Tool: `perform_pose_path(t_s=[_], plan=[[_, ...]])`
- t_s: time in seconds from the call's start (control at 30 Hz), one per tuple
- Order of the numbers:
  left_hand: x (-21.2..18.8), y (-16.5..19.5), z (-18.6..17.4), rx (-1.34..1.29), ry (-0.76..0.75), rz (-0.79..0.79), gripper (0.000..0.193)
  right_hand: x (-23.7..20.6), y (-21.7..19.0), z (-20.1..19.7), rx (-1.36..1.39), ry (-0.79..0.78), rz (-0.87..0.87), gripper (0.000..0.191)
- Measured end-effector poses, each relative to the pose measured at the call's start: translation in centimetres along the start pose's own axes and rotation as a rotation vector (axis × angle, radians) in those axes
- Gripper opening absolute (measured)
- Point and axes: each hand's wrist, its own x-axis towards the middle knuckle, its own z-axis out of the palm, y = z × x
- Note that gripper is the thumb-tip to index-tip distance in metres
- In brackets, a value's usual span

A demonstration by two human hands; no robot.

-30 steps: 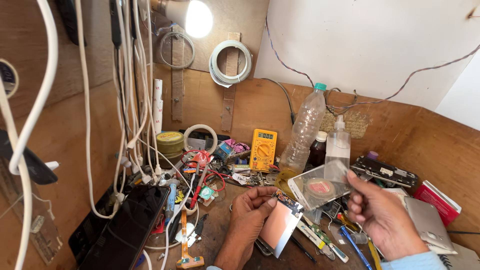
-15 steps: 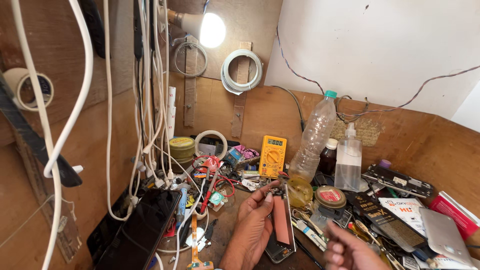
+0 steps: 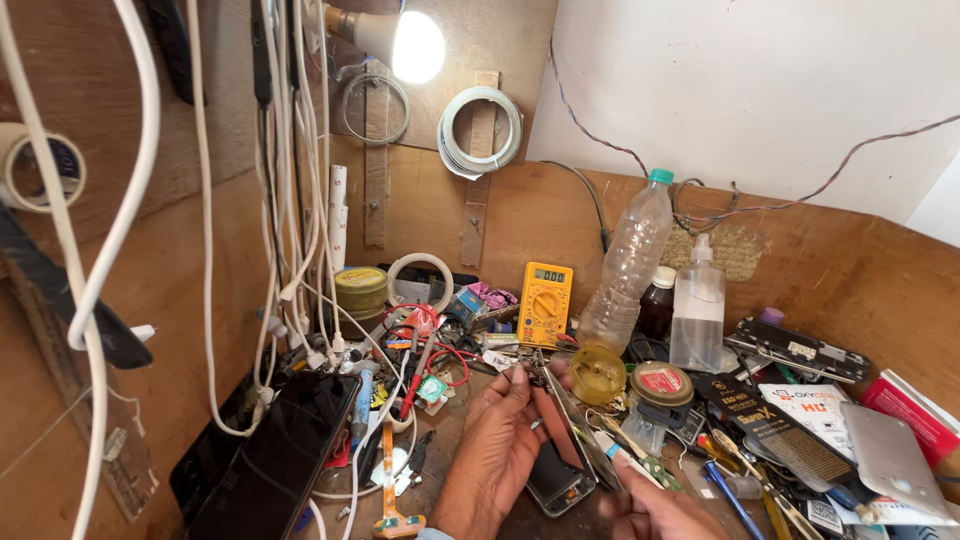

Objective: The person removes a small component from a disassembled smartphone, then places a new battery into the chassis and closes the device. The person then picks up a second white smartphone with a cracked screen and inspects it by turning it over.

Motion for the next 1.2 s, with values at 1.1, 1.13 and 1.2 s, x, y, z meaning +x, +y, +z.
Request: perform_pose_path(t_s=[1.1,1.13,1.2], plan=[[-1.1,-0.9,-0.1,0.403,0.132,0.035,0.044,-5.5,-2.1,6.5,0.009,0.150,-0.567,0.043],[-1.1,-0.9,-0.2,0.398,0.136,0.039,0.043,-5.9,-2.1,6.8,-0.008,0.157,-0.567,0.046],[-1.0,-1.0,-0.3,0.399,0.158,0.036,0.043,-6.5,-2.2,7.3,-0.026,0.142,-0.623,0.047]])
